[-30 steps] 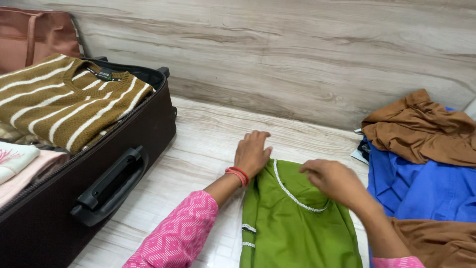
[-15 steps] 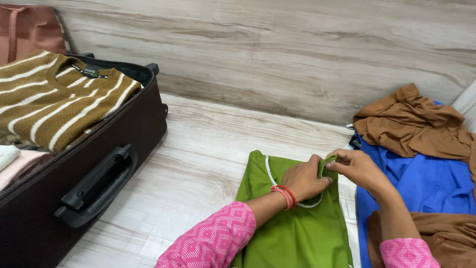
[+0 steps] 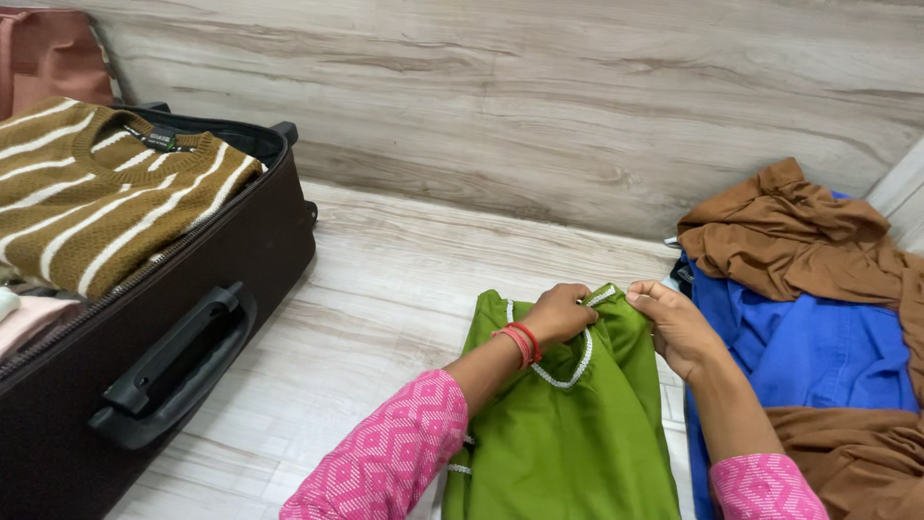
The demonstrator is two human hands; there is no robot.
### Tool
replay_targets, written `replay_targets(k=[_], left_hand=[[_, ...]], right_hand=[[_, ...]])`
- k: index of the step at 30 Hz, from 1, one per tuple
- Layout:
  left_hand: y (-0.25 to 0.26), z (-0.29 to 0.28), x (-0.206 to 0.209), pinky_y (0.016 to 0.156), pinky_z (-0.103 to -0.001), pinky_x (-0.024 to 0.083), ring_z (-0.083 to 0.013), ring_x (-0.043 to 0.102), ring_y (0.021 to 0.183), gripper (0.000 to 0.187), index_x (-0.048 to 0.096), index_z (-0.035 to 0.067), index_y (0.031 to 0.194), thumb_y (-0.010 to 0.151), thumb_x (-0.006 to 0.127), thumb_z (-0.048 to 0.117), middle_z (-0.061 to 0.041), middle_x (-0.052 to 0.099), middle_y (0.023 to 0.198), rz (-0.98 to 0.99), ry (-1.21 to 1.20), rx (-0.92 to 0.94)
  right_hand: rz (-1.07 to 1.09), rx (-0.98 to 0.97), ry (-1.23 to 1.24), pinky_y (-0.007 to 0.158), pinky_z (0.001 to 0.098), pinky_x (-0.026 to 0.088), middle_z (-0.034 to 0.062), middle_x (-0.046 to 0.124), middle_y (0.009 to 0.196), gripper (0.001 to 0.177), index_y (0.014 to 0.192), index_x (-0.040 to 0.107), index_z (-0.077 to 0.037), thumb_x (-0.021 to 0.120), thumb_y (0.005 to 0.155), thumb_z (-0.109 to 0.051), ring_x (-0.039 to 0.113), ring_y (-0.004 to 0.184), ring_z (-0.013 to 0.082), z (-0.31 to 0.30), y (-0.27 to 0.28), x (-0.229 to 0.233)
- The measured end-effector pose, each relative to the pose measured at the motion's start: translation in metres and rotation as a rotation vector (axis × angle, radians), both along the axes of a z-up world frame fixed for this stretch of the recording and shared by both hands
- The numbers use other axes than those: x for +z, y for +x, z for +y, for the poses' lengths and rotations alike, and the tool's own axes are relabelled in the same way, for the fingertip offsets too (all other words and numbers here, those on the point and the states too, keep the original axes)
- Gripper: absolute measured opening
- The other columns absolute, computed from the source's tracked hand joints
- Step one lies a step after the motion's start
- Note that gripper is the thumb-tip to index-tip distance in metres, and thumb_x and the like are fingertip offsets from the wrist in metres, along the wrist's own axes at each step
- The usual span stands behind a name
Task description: The person folds a green top, a brown pair of pants, and a blue pair of shorts, then places each item into a suitcase.
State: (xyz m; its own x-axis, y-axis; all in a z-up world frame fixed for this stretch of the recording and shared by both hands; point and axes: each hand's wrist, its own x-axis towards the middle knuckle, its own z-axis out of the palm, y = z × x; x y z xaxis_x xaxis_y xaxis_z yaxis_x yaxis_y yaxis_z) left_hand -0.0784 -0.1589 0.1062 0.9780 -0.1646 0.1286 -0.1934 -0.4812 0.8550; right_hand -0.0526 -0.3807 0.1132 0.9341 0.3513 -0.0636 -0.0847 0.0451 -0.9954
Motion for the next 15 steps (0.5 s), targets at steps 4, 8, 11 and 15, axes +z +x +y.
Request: replay_targets(k=[4, 8, 11, 15], left_hand=[[-0.007, 0.0, 0.003, 0.076, -0.036, 0.059, -0.017, 0.07, 0.091, 0.037, 0.06, 0.007, 0.131, 0.095, 0.068, 0.014, -0.005, 0.072, 0.102, 0.502, -0.704, -0.244], [-0.034, 0.005, 0.032, 0.077, -0.03, 0.062, -0.0128, 0.073, 0.092, 0.058, 0.044, 0.006, 0.143, 0.092, 0.07, 0.012, -0.006, 0.071, 0.11, 0.53, -0.878, -0.502], [-0.037, 0.006, 0.047, 0.06, -0.025, 0.052, -0.0089, 0.066, 0.078, 0.059, 0.046, 0.009, 0.137, 0.086, 0.074, 0.019, -0.003, 0.068, 0.096, 0.424, -0.549, -0.45], [-0.025, 0.01, 0.039, 0.052, -0.026, 0.047, -0.0118, 0.056, 0.063, 0.049, 0.066, -0.004, 0.109, 0.092, 0.076, 0.041, -0.003, 0.059, 0.073, 0.344, -0.09, -0.279]], right_hand=[[0.171, -0.095, 0.248, 0.074, 0.0307, 0.058, 0.0024, 0.071, 0.098, 0.017, 0.111, 0.062, -0.013, 0.065, 0.096, -0.02, 0.07, 0.085, 0.0141, 0.009, -0.005, 0.007], [0.18, -0.069, 0.432, 0.073, 0.0307, 0.06, 0.0042, 0.071, 0.1, 0.027, 0.121, 0.064, -0.009, 0.067, 0.097, -0.021, 0.071, 0.084, 0.0141, 0.018, -0.004, -0.004], [0.2, -0.085, 0.47, 0.069, 0.0307, 0.06, 0.0048, 0.071, 0.097, 0.029, 0.121, 0.064, -0.008, 0.067, 0.098, -0.024, 0.071, 0.081, 0.0142, 0.023, -0.004, -0.008], [0.162, -0.115, 0.414, 0.063, 0.03, 0.058, 0.004, 0.069, 0.091, 0.027, 0.121, 0.065, -0.013, 0.066, 0.097, -0.027, 0.069, 0.075, 0.0138, 0.023, -0.005, -0.008]])
